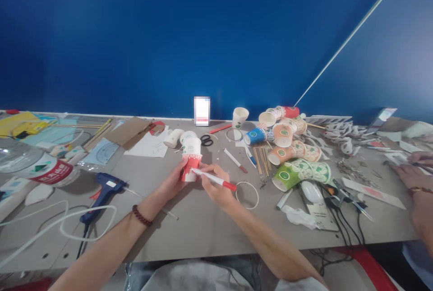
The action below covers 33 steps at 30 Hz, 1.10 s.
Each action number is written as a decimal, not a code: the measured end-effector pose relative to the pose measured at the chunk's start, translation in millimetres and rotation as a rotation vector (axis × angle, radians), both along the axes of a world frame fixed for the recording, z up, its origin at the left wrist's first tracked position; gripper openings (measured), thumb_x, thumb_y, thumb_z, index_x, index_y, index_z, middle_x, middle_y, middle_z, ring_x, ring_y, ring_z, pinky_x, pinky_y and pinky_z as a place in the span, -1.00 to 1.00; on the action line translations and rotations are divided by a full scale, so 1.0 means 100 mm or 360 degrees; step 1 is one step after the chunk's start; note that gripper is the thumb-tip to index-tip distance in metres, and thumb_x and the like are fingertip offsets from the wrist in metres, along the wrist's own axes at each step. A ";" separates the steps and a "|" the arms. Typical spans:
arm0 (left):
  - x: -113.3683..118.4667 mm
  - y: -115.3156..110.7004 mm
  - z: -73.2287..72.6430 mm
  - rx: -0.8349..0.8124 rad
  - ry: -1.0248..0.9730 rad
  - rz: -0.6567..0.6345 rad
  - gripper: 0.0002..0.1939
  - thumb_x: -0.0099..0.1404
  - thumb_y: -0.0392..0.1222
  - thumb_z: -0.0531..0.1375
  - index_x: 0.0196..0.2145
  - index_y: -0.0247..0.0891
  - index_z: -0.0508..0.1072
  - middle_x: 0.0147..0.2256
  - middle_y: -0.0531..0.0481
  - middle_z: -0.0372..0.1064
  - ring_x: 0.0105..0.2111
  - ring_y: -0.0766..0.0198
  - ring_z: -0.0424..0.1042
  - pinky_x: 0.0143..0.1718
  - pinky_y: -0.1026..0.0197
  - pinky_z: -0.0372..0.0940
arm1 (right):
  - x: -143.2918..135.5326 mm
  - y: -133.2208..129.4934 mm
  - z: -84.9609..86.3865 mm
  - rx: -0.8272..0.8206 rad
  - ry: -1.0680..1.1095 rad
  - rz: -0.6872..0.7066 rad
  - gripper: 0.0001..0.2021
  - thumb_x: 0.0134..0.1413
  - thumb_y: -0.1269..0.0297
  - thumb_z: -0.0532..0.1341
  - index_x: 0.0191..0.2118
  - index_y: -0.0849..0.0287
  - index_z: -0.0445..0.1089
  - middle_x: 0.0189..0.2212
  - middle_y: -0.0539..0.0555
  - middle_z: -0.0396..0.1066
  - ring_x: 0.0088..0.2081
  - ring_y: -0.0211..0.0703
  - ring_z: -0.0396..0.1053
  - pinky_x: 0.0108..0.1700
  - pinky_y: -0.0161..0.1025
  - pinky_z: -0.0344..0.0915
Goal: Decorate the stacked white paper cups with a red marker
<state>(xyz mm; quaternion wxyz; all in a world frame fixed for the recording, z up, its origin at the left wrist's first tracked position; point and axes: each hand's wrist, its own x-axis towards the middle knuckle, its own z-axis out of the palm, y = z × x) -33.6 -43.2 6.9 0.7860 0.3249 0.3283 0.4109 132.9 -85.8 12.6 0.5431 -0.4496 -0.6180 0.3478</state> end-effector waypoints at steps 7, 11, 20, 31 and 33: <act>-0.01 0.00 -0.05 -0.0015 0.0012 0.0034 -0.51 0.27 0.15 0.19 -0.12 -0.36 0.53 -0.21 -0.17 0.52 -0.22 0.11 0.47 -0.15 0.15 0.35 | 0.00 0.00 0.02 -0.0003 -0.0010 0.0020 -0.88 0.16 0.17 0.21 -0.33 0.09 0.38 -0.21 0.16 0.58 -0.02 0.10 0.51 -0.09 -0.05 0.45; -0.01 0.00 -0.05 -0.0025 0.0031 0.0043 -0.49 0.28 0.16 0.19 -0.10 -0.37 0.52 -0.21 -0.18 0.52 -0.23 0.12 0.48 -0.15 0.15 0.35 | 0.01 0.00 0.02 -0.0024 -0.0037 0.0027 -0.88 0.15 0.19 0.21 -0.35 0.09 0.36 -0.28 0.15 0.58 -0.01 0.12 0.51 -0.10 -0.05 0.43; -0.01 0.01 -0.08 -0.0041 0.0001 0.0068 -0.50 0.26 0.14 0.21 -0.09 -0.36 0.51 -0.21 -0.19 0.52 -0.24 0.12 0.49 -0.16 0.16 0.35 | 0.02 0.01 0.02 -0.0030 -0.0051 0.0038 -0.90 0.13 0.22 0.21 -0.37 0.09 0.37 -0.32 0.13 0.58 -0.01 0.13 0.51 -0.12 -0.07 0.44; -0.01 0.00 -0.05 -0.0052 0.0027 0.0072 -0.47 0.25 0.15 0.22 -0.03 -0.36 0.49 -0.18 -0.18 0.51 -0.21 0.13 0.48 -0.13 0.15 0.36 | 0.00 0.00 0.04 -0.0056 -0.0004 0.0042 -0.90 0.12 0.21 0.23 -0.37 0.08 0.36 -0.27 0.14 0.59 -0.02 0.12 0.51 -0.11 -0.06 0.45; -0.01 0.00 -0.06 -0.0032 0.0024 0.0052 -0.47 0.27 0.16 0.19 -0.04 -0.37 0.49 -0.17 -0.19 0.50 -0.19 0.13 0.47 -0.13 0.15 0.35 | 0.00 0.00 0.04 -0.0062 -0.0003 0.0053 -0.90 0.13 0.21 0.22 -0.36 0.08 0.35 -0.29 0.13 0.59 0.01 0.12 0.50 -0.10 -0.05 0.45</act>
